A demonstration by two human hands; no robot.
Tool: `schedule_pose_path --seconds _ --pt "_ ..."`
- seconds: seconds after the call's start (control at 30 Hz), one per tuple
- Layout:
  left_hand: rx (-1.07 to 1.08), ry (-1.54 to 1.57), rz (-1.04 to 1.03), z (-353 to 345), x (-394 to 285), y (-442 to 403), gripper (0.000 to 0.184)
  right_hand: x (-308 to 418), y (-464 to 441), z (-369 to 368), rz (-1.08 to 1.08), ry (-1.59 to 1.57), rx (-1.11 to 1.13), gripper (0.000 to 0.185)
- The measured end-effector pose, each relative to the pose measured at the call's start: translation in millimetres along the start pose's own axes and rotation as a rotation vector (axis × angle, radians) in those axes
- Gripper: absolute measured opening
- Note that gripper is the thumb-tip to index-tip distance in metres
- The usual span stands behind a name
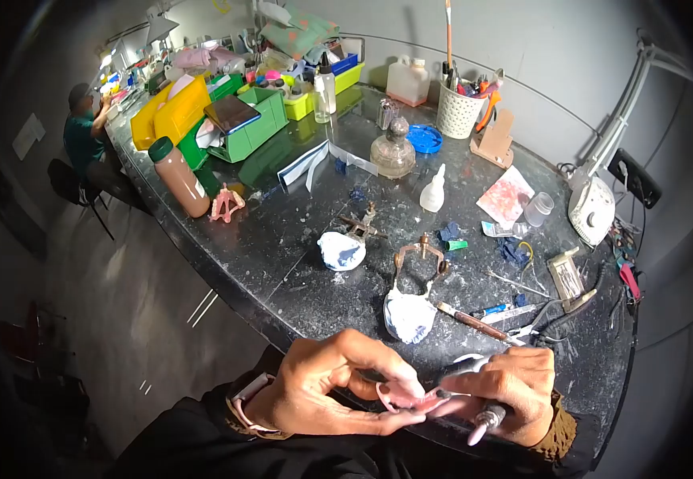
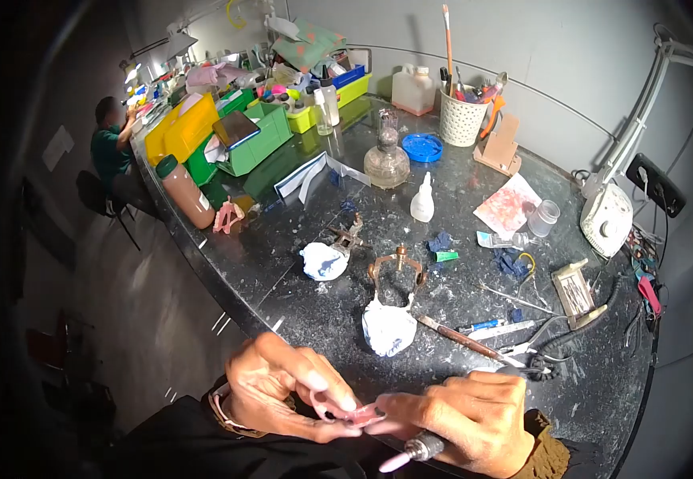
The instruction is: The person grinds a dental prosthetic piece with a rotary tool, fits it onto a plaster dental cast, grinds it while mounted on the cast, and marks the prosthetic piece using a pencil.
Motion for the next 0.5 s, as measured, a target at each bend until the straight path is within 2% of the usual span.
schedule_pose_path --seconds 0.03,0.07,0.2,0.23,0.3,0.37,0.4,0.47,0.5 --pt "-0.018 0.098 -0.006 0.7 2.0 0.2 0.043 0.1 -0.4 0.4 -0.013 -0.014 0.005 0.032" --pt "0.051 0.099 -0.029 0.3 1.8 -0.4 0.055 1.2 -0.7 1.7 -0.029 -0.029 0.008 0.031" --pt "-0.099 0.258 0.035 -1.7 12.2 -2.0 0.061 2.4 -2.7 4.4 -0.055 -0.107 0.003 0.021" --pt "-0.066 0.337 0.088 -5.0 24.3 0.7 0.063 1.1 -2.0 4.1 -0.067 -0.144 -0.007 0.019" --pt "-0.13 0.293 0.2 -4.6 37.1 6.3 0.064 1.7 -2.9 3.7 -0.063 -0.151 0.004 0.016" --pt "-0.111 0.303 0.088 -8.5 30.9 4.0 0.047 0.5 -1.4 2.0 -0.058 -0.171 -0.009 0.017" --pt "-0.1 0.308 0.034 -9.4 27.2 4.0 0.039 -0.9 -0.7 0.9 -0.064 -0.145 0.023 0.025" --pt "-0.177 0.42 0.095 -5.0 35.3 12.8 0.028 -7.4 1.0 0.5 -0.156 -0.163 -0.016 0.035" --pt "-0.152 0.381 0.039 -4.1 30.7 11.8 0.024 -10.8 2.4 1.1 -0.203 -0.171 -0.036 0.04"
Point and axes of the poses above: each hand's wrist, its own y-axis away from the middle knuckle, its own z-axis out of the back of the hand, x = y × z, the point moved 8 cm from there along -y, towards the middle knuckle, and after that the axes turned 6 degrees about -z, right-handed, at the moved point
